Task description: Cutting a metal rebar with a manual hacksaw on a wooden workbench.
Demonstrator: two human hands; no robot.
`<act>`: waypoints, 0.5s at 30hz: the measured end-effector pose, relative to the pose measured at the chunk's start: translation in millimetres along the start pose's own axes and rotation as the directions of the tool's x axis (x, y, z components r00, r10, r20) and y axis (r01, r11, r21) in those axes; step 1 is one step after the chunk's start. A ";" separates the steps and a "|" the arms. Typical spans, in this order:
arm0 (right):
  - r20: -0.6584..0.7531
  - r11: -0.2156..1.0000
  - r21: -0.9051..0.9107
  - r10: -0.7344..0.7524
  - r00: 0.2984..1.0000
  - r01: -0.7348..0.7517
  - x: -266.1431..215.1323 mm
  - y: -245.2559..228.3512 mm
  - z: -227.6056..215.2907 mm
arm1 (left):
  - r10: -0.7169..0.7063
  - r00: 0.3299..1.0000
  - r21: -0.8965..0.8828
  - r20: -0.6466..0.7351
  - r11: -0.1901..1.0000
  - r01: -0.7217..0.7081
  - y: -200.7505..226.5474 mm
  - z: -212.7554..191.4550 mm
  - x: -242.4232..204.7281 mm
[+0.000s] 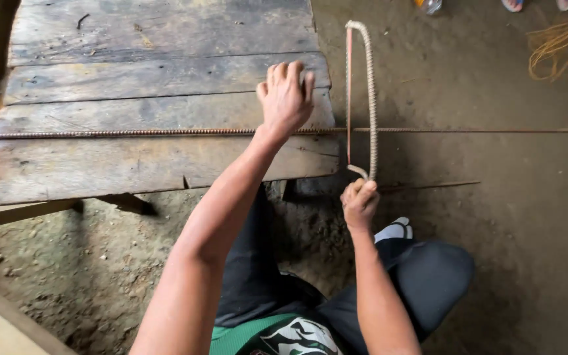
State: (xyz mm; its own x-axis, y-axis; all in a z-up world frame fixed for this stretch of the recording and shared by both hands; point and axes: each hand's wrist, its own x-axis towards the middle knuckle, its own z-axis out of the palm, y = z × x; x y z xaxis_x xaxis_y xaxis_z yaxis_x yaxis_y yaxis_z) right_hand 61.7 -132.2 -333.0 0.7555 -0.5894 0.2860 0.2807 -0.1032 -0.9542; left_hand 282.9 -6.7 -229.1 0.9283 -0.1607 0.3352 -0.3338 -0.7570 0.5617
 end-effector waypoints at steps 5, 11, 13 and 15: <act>0.156 0.988 0.089 0.108 0.982 -0.123 5.1 -23.6 -18.4 | -0.104 0.967 0.231 0.234 0.972 0.049 -15.2 3.2 -22.8; 0.251 0.917 -0.382 -0.019 0.968 0.117 -31.9 -26.3 -61.6 | -0.136 0.964 0.267 0.229 0.961 0.072 -11.6 0.5 -21.7; 0.299 0.747 -0.612 -0.086 0.950 0.260 -53.5 -26.6 -74.7 | -0.142 0.962 0.265 0.234 0.961 0.077 -12.3 1.8 -24.6; 0.442 0.224 -0.853 -0.169 0.881 0.471 -62.4 -24.2 -79.9 | -0.159 0.949 0.273 0.273 0.958 0.082 -11.0 -1.0 -19.9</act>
State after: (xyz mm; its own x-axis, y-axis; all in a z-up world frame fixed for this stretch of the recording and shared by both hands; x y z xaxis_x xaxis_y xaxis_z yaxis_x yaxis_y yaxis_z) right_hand -39.5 -156.9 -334.8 0.8797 -0.1481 0.4519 -0.0868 -0.9843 -0.1536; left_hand 268.0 5.5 -241.2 0.9786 -0.2047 0.0220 -0.1988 -0.9119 0.3591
